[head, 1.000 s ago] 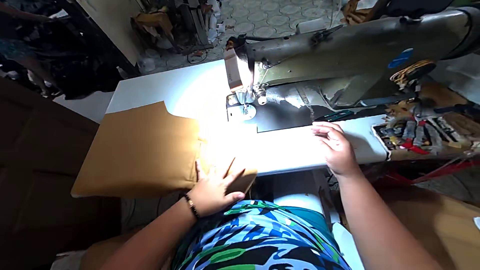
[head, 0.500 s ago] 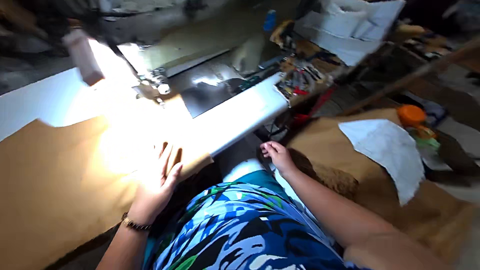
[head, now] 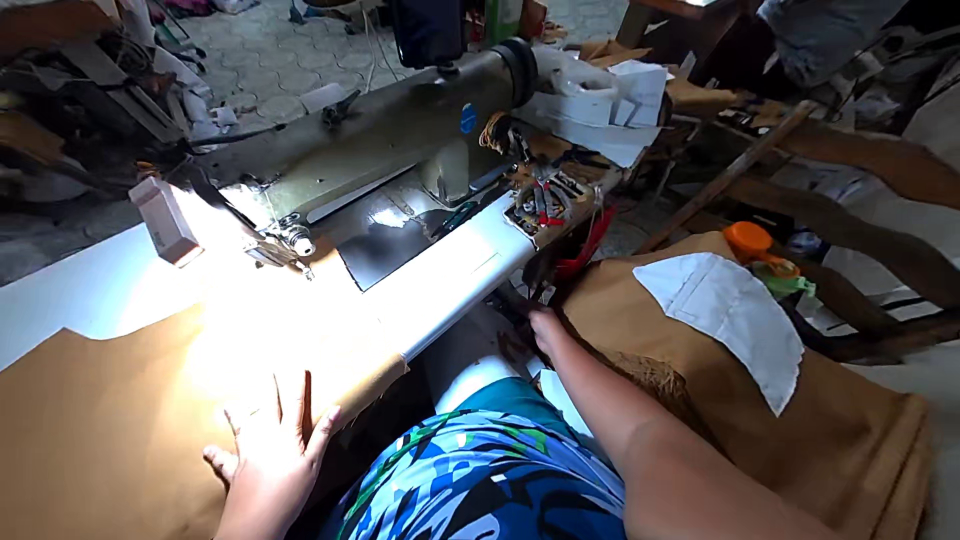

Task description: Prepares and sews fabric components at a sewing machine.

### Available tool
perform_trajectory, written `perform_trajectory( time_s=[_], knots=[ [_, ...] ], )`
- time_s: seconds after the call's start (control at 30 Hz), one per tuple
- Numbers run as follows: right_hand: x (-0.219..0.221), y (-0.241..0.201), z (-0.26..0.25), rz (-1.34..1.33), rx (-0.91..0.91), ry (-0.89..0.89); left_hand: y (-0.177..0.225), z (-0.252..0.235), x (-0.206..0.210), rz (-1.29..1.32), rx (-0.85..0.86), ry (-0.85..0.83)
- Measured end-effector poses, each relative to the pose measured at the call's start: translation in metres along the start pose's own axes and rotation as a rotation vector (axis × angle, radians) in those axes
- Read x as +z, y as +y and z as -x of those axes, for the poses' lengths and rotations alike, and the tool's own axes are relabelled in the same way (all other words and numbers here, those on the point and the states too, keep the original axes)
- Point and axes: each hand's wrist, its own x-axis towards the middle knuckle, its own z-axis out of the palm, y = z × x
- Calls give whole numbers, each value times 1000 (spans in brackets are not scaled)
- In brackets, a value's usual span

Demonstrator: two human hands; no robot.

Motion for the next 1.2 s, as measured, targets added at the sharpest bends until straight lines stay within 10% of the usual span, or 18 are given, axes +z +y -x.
perform_trajectory(
  time_s=[0.13, 0.33, 0.53, 0.7, 0.97, 1.1, 1.2],
  knots=[
    [-1, 28, 55, 422, -71, -149, 17, 1, -9, 347, 393, 206],
    [-15, -46, 100, 101, -240, -286, 65, -31, 8, 689, 812, -304],
    [-15, -100, 134, -124, -142, -565, 138, -65, 32, 765, 569, -797],
    [-13, -104, 148, -56, -204, -633, 154, -65, 63, 924, 432, -544],
    [1, -110, 145, 36, -144, -714, 144, -53, 66, 1139, 288, -723],
    [0, -130, 141, 606, -291, -759, 139, -50, 58, 1099, 205, -741],
    [6, -169, 137, 852, -593, -463, 140, -50, 58, 1098, 151, -751]
  ],
)
